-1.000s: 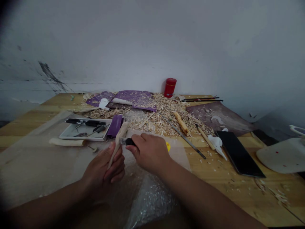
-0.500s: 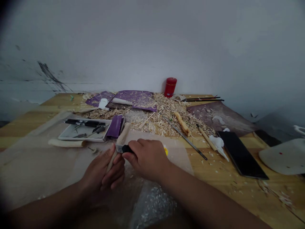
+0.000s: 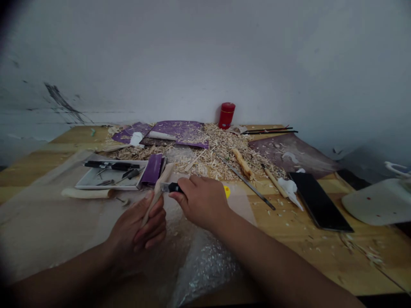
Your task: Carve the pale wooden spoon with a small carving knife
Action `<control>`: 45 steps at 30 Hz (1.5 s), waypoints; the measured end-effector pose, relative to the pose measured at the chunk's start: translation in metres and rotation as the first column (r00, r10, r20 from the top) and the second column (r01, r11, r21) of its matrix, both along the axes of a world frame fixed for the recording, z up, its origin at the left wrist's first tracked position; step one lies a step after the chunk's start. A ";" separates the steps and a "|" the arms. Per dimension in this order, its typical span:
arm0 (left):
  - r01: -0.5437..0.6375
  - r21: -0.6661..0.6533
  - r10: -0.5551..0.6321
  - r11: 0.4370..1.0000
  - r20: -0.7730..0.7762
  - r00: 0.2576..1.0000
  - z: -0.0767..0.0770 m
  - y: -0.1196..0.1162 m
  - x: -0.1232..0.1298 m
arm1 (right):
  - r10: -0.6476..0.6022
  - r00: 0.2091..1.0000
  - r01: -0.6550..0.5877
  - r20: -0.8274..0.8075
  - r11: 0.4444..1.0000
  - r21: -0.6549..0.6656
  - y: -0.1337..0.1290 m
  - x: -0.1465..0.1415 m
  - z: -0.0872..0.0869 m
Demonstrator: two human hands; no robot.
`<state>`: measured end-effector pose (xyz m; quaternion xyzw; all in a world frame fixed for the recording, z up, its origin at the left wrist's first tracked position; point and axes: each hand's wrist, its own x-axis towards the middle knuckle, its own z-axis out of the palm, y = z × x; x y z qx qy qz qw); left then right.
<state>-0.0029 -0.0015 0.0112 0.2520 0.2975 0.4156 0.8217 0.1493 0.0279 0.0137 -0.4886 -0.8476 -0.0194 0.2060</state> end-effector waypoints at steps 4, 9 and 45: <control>-0.031 -0.010 0.030 0.999 -0.043 0.999 -0.002 -0.009 0.000 | -0.193 0.981 0.193 -0.031 0.981 -0.009 0.020 0.021 0.003; 0.003 0.026 0.000 1.000 -0.114 0.993 -0.006 -0.006 -0.001 | -0.363 0.917 0.358 -0.167 0.932 -0.061 0.034 0.046 0.007; 0.060 0.216 0.016 0.975 -0.334 0.942 -0.003 0.029 -0.021 | 0.118 0.963 -0.141 -0.244 0.987 -0.078 0.013 0.016 -0.009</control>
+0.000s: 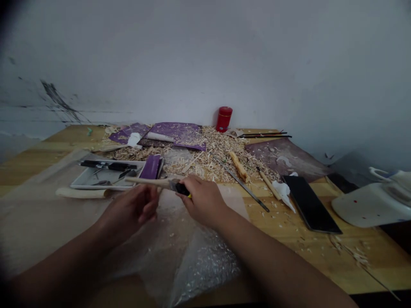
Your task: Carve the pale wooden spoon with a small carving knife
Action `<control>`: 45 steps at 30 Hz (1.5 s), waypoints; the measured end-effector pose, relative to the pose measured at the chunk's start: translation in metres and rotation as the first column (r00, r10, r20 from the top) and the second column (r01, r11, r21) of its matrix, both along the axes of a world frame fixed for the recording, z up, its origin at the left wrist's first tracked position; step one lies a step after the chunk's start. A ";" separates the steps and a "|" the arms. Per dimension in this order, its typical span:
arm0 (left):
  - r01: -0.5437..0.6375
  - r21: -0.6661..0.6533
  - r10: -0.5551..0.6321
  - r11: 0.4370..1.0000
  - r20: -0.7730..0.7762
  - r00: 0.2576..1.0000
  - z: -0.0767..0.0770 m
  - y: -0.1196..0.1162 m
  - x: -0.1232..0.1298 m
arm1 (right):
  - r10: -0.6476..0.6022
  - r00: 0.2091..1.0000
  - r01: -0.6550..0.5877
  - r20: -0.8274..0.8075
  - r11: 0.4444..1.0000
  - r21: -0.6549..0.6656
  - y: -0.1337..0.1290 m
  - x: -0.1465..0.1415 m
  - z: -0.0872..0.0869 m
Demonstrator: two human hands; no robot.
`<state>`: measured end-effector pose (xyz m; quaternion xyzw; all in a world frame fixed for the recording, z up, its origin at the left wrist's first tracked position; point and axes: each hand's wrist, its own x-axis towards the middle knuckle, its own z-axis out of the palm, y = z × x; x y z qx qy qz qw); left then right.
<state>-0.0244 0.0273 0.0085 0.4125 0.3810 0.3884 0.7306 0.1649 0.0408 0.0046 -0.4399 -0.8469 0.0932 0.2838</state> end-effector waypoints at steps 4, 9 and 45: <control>-0.048 0.231 0.086 0.972 -0.155 0.984 -0.003 -0.003 0.009 | -0.027 0.992 0.013 -0.125 0.994 -0.109 -0.008 -0.010 0.004; 0.080 0.271 -0.031 0.959 -0.182 0.983 -0.010 -0.011 0.016 | 0.053 0.989 -0.085 -0.137 0.966 -0.242 -0.016 -0.018 0.006; 0.192 0.182 -0.089 0.964 -0.461 0.883 0.004 -0.023 0.010 | -0.036 0.932 0.030 0.360 0.999 0.021 0.001 0.001 0.011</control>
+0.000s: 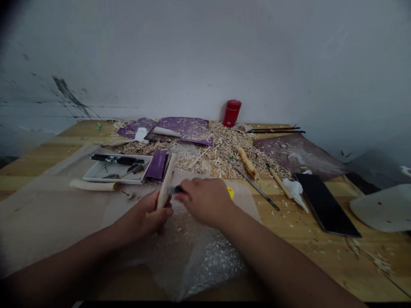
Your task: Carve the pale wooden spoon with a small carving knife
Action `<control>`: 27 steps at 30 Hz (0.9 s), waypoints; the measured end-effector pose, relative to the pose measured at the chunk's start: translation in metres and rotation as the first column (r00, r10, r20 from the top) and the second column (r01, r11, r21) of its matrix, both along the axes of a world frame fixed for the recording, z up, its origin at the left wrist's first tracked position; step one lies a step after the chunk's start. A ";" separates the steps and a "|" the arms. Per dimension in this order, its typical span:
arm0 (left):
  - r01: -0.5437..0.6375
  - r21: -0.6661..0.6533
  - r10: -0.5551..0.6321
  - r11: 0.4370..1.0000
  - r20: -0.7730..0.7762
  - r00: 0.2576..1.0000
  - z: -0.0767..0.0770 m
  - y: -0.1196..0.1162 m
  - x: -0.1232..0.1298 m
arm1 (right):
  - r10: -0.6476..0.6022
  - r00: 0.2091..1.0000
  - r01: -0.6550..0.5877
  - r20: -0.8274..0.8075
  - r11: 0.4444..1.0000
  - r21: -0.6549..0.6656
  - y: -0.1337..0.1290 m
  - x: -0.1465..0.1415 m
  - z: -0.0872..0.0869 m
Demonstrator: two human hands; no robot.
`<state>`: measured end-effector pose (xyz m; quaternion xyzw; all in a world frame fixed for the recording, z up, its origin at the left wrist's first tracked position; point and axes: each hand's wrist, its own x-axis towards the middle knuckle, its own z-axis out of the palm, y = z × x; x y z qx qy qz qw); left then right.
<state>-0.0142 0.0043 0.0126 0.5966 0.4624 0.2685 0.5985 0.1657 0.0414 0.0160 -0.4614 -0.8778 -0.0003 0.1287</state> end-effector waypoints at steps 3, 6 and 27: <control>0.051 -0.102 -0.047 0.993 0.050 0.998 0.002 -0.006 0.002 | -0.221 0.971 0.226 -0.090 0.973 0.046 0.016 0.023 0.002; 0.053 -0.261 -0.017 0.964 0.139 0.990 0.004 -0.004 0.004 | -0.273 0.945 0.291 -0.181 0.953 0.083 0.019 0.034 0.003; 0.170 -0.420 0.028 0.891 0.426 0.904 -0.002 -0.004 -0.002 | 0.059 0.996 -0.060 -0.068 0.998 -0.017 -0.007 -0.004 0.002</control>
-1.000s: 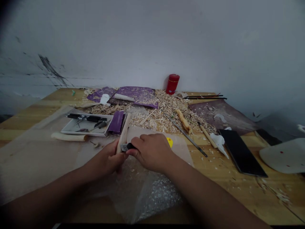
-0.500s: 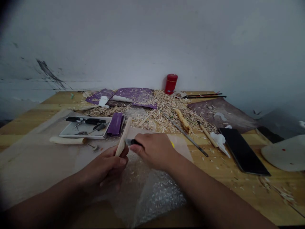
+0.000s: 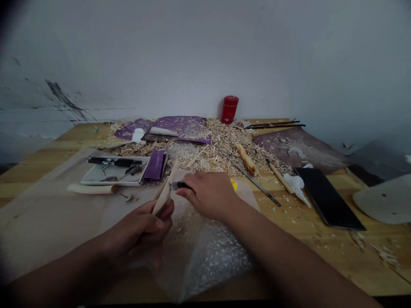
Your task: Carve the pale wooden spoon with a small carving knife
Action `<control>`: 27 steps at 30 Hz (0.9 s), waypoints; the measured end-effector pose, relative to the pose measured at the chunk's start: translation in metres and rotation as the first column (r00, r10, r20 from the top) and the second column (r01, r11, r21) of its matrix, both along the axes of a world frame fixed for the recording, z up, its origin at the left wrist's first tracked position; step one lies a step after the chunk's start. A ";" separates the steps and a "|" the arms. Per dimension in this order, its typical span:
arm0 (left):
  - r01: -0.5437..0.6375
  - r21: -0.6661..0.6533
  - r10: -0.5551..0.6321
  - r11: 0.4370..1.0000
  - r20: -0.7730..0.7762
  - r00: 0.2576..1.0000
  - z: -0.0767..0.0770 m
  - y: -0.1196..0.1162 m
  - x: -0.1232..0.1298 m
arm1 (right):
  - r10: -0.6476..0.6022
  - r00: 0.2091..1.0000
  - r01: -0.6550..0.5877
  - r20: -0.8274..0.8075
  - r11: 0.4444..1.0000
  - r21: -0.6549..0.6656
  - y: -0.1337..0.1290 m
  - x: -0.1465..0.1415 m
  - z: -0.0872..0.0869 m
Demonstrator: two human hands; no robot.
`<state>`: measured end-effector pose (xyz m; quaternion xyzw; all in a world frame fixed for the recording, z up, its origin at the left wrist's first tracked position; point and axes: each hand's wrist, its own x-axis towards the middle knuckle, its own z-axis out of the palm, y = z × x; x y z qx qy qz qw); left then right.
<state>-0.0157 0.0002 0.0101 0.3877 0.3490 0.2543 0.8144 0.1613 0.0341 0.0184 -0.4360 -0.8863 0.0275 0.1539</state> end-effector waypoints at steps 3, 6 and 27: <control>0.038 -0.017 -0.037 0.999 0.050 0.998 0.000 -0.004 0.001 | -0.142 0.990 0.141 0.003 0.989 0.045 0.014 0.014 -0.001; 0.151 -0.013 -0.148 0.989 0.104 0.983 -0.002 -0.007 0.002 | -0.422 0.904 0.427 -0.063 0.899 0.095 0.029 0.035 -0.001; -0.092 0.087 0.105 0.992 -0.161 0.981 -0.001 0.001 0.006 | 0.058 0.998 -0.057 0.002 0.993 -0.101 -0.009 -0.006 0.000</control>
